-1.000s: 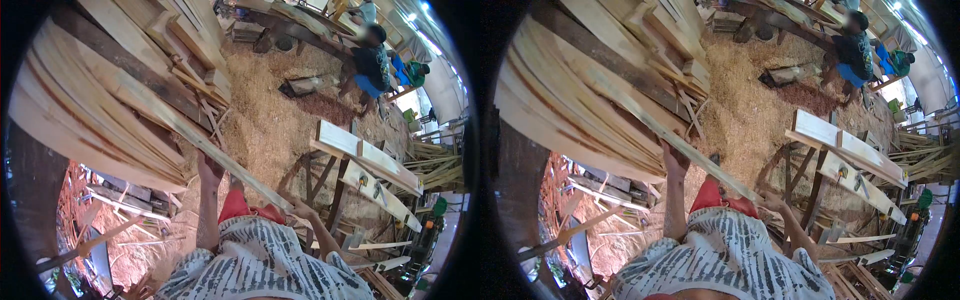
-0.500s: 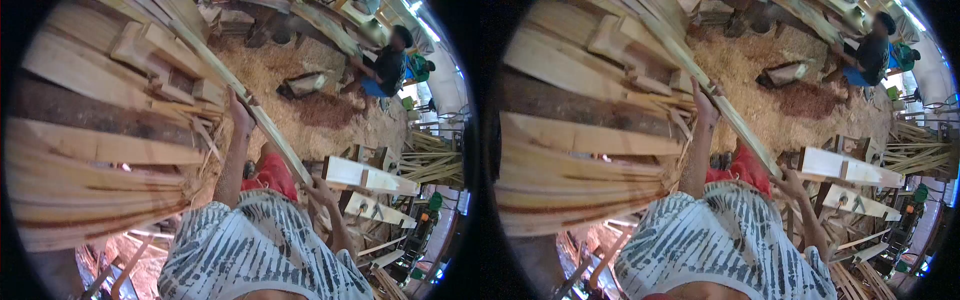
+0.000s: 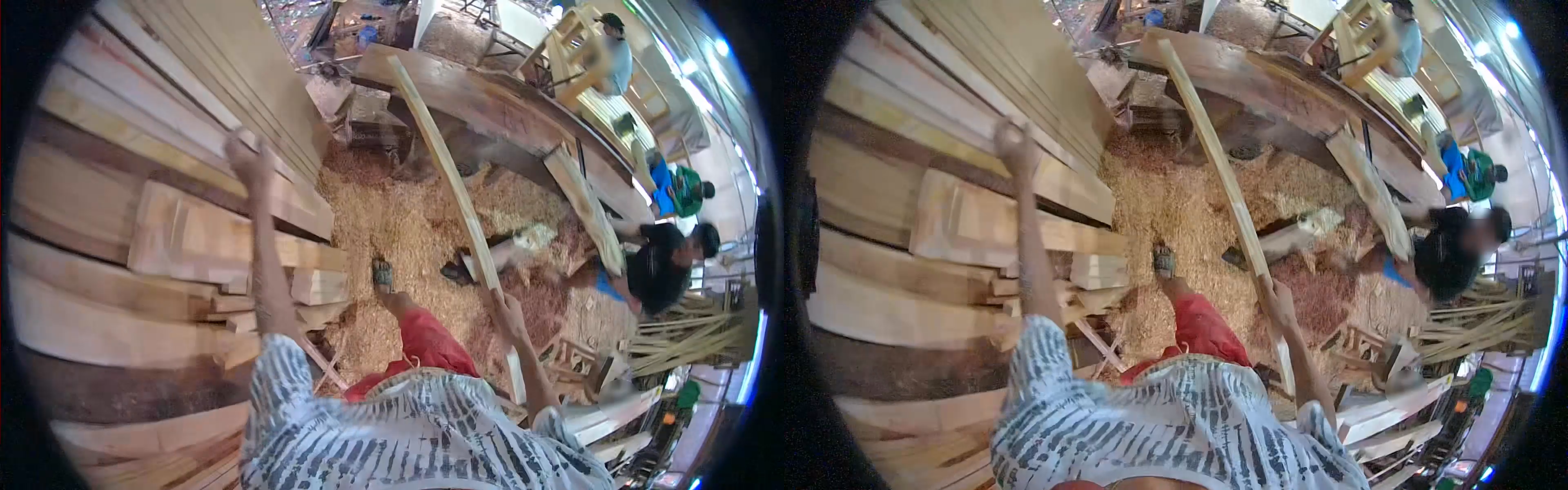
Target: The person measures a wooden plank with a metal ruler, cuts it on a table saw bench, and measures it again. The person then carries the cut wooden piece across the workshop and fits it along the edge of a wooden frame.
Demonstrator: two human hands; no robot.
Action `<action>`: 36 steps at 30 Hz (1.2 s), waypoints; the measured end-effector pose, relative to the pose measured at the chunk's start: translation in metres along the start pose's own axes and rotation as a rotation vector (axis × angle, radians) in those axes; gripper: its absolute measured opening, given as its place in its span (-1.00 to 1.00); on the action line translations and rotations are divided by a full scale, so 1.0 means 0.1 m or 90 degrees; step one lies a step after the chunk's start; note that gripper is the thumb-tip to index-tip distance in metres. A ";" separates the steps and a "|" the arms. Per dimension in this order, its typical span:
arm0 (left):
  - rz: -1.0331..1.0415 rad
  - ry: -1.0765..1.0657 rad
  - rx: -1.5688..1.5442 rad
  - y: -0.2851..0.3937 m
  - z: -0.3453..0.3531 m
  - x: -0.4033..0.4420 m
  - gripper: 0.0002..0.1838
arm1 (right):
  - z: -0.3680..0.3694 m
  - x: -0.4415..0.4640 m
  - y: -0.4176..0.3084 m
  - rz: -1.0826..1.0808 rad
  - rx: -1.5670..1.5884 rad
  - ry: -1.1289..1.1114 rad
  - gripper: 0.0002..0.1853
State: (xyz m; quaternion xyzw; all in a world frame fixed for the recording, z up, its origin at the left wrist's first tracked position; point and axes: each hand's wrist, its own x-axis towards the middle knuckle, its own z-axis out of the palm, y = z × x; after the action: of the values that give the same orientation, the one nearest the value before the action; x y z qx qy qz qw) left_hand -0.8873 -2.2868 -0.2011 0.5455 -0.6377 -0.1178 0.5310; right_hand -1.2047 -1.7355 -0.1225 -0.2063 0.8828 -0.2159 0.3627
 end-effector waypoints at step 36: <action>0.074 0.585 0.725 0.62 -2.23 0.74 -0.35 | -0.09 3.27 -1.23 0.127 0.171 0.057 -0.67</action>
State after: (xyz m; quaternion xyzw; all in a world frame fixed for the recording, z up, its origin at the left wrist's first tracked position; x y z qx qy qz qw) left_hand -0.7314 -2.2289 -0.0239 0.6964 -0.3414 0.5006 0.3844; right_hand -1.3992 -2.0046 -0.2321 -0.0574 0.8773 -0.3040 0.3669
